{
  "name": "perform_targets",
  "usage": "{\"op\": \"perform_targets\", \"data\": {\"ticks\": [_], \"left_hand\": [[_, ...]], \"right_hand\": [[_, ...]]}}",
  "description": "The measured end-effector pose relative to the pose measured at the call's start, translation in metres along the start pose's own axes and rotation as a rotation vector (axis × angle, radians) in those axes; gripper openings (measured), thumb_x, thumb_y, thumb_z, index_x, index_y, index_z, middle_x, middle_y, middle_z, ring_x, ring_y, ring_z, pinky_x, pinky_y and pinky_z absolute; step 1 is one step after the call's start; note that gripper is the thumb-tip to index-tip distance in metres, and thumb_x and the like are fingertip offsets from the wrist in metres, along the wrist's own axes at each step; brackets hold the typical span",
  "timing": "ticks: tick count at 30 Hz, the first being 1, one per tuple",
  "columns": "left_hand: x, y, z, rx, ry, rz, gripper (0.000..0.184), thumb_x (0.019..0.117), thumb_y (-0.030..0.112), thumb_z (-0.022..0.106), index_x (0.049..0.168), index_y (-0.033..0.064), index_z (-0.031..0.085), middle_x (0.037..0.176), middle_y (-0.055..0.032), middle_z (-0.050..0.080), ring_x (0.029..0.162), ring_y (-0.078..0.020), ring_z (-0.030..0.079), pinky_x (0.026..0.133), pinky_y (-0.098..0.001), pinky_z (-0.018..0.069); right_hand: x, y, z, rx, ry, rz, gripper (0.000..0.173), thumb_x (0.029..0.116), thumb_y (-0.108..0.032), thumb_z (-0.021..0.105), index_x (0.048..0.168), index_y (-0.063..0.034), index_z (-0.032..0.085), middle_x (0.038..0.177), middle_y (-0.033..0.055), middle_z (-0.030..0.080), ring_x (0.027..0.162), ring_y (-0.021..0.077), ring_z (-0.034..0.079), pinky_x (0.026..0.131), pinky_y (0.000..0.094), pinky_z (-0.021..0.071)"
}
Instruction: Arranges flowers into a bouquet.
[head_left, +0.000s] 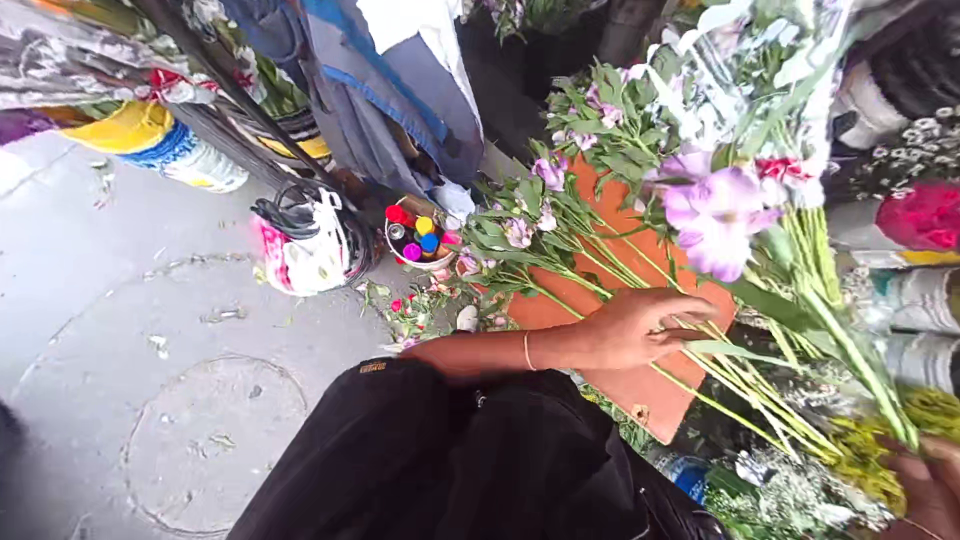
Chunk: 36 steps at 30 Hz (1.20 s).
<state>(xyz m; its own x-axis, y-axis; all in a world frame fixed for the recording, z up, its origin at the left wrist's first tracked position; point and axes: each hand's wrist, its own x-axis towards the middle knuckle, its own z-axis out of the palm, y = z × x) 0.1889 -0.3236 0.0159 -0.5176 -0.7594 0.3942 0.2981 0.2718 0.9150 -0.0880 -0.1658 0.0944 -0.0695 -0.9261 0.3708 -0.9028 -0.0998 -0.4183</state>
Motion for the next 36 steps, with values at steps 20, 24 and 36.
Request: {"op": "perform_targets", "data": {"ticks": [20,24,36], "left_hand": [[-0.092,-0.074,-0.142,1.093,0.409,-0.061,0.041,0.1044,0.042,0.054,0.132,0.0129,0.062,0.144,-0.0059,0.061,0.14,-0.0281,0.048,0.107,-0.0548,0.033],[-0.091,-0.082,-0.147,1.022,0.463,-0.014,0.036,0.1041,0.038,0.056,0.13,0.0142,0.065,0.14,-0.0044,0.064,0.139,-0.026,0.048,0.108,-0.0499,0.0308],[-0.091,-0.088,-0.148,0.875,0.535,0.025,0.03,0.1064,0.03,0.051,0.126,0.0125,0.066,0.139,-0.0056,0.064,0.139,-0.0254,0.047,0.109,-0.0486,0.0283]], "right_hand": [[0.09,0.064,0.174,0.359,-0.498,0.164,0.021,0.1013,-0.014,0.061,0.117,-0.0134,0.075,0.109,-0.0043,0.074,0.095,0.0055,0.07,0.087,0.027,0.0595],[0.095,0.051,0.164,0.436,-0.47,0.333,0.019,0.097,-0.018,0.068,0.112,-0.0235,0.079,0.11,-0.0074,0.075,0.096,0.0061,0.07,0.088,0.0253,0.0584],[0.132,0.0,0.045,0.547,-0.344,0.46,0.026,0.0884,-0.004,0.076,0.109,-0.0198,0.08,0.111,-0.0003,0.077,0.1,0.015,0.073,0.09,0.0349,0.0602]]}}
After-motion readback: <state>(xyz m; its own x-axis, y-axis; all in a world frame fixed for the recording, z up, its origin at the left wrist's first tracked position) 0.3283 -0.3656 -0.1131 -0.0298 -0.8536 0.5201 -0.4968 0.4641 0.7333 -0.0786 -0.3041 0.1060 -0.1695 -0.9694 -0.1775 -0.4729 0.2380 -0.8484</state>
